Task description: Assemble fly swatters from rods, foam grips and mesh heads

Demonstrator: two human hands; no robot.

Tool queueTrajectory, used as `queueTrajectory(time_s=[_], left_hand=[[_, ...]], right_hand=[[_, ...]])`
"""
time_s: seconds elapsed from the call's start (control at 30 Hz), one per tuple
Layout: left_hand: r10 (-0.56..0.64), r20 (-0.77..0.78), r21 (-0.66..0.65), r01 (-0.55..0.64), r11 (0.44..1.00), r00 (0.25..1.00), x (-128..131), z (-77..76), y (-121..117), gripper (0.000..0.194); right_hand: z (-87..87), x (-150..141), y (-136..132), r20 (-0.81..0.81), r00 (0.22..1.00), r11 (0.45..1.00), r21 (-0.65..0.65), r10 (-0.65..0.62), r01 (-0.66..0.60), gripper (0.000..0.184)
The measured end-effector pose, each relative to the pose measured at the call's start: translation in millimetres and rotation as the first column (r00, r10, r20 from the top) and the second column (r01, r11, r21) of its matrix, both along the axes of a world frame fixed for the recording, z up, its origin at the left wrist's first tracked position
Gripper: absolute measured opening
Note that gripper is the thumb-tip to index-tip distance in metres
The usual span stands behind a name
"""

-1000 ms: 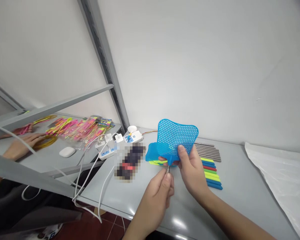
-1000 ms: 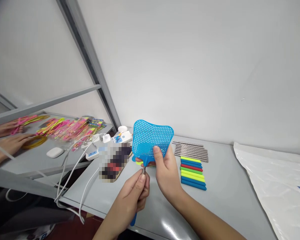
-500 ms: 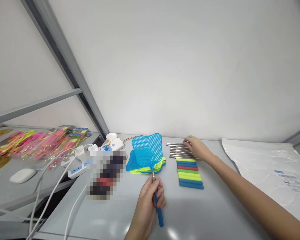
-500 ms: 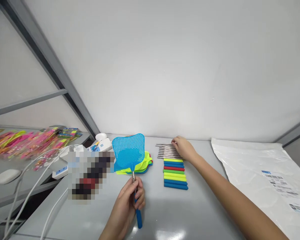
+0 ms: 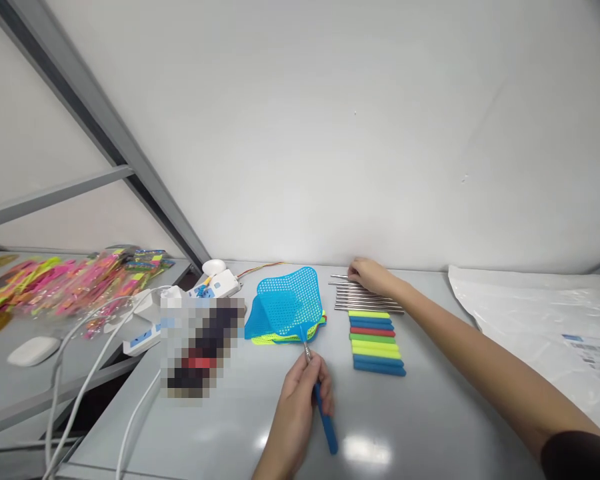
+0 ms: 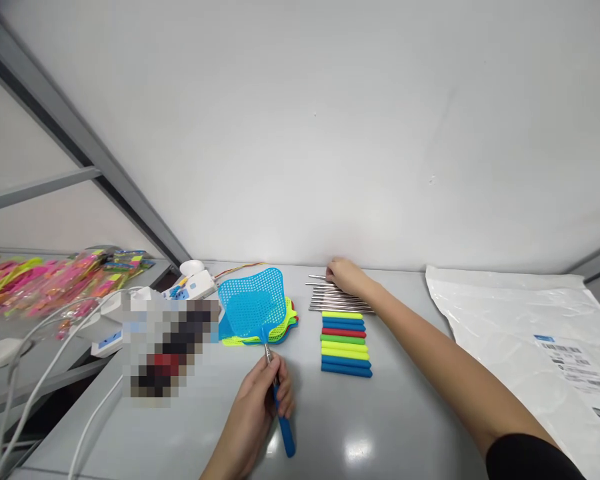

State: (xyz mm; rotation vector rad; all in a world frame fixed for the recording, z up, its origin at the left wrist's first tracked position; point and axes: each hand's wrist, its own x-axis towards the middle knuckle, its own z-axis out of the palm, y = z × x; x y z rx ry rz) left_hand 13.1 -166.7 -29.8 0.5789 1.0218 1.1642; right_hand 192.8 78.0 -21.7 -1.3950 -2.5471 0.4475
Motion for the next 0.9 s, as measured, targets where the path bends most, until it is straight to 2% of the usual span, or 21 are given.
queueTrajectory(time_s=[0.07,0.13,0.2,0.3,0.4,0.5,0.57,0.67,0.77,0.9], left_hand=[[-0.081,-0.157,-0.013,0.080,0.997,0.984,-5,7.2,1,0.035],[-0.145,-0.377,0.022,0.166,0.986,0.915,-10,17.8,1,0.034],[-0.178,-0.609,0.093,0.293,0.952,0.773,-14,27.5,-2,0.032],[-0.159,-0.858,0.133,0.510,0.850,0.488,-18,30.3,-9,0.028],[-0.101,-0.965,0.078,0.634,0.770,0.243,-18,18.2,-16,0.021],[-0.023,-0.997,0.032,0.700,0.713,0.070,-17,4.0,-19,0.020],[0.050,-0.999,0.037,0.730,0.683,0.003,-16,-1.5,-17,0.018],[0.155,-0.987,0.070,0.758,0.648,-0.041,-13,-4.8,-14,0.018],[0.216,-0.975,0.103,0.761,0.641,-0.050,-11,-7.3,-11,0.018],[0.219,-0.975,0.122,0.740,0.662,-0.036,-10,-10.3,-12,0.016]], right_hand=[[4.1,0,-4,-0.031,0.999,0.999,0.010,-0.032,0.032,0.014],[13.3,1,-10,-0.079,0.994,0.997,0.034,-0.069,0.072,0.018],[26.9,6,-19,-0.140,0.984,0.990,0.077,-0.108,0.120,0.022],[50.8,20,-38,-0.230,0.959,0.966,0.157,-0.167,0.205,0.027],[71.0,39,-61,-0.311,0.928,0.932,0.230,-0.204,0.282,0.027],[81.1,54,-88,-0.368,0.907,0.917,0.254,-0.203,0.308,0.025],[81.4,58,-106,-0.330,0.926,0.940,0.219,-0.183,0.263,0.024],[73.7,56,-130,-0.164,0.979,0.978,0.146,-0.124,0.148,0.024],[60.3,44,-150,0.058,0.998,0.996,0.088,-0.032,0.027,0.023],[42.8,19,-169,0.273,0.956,0.994,0.003,0.105,-0.111,0.020]])
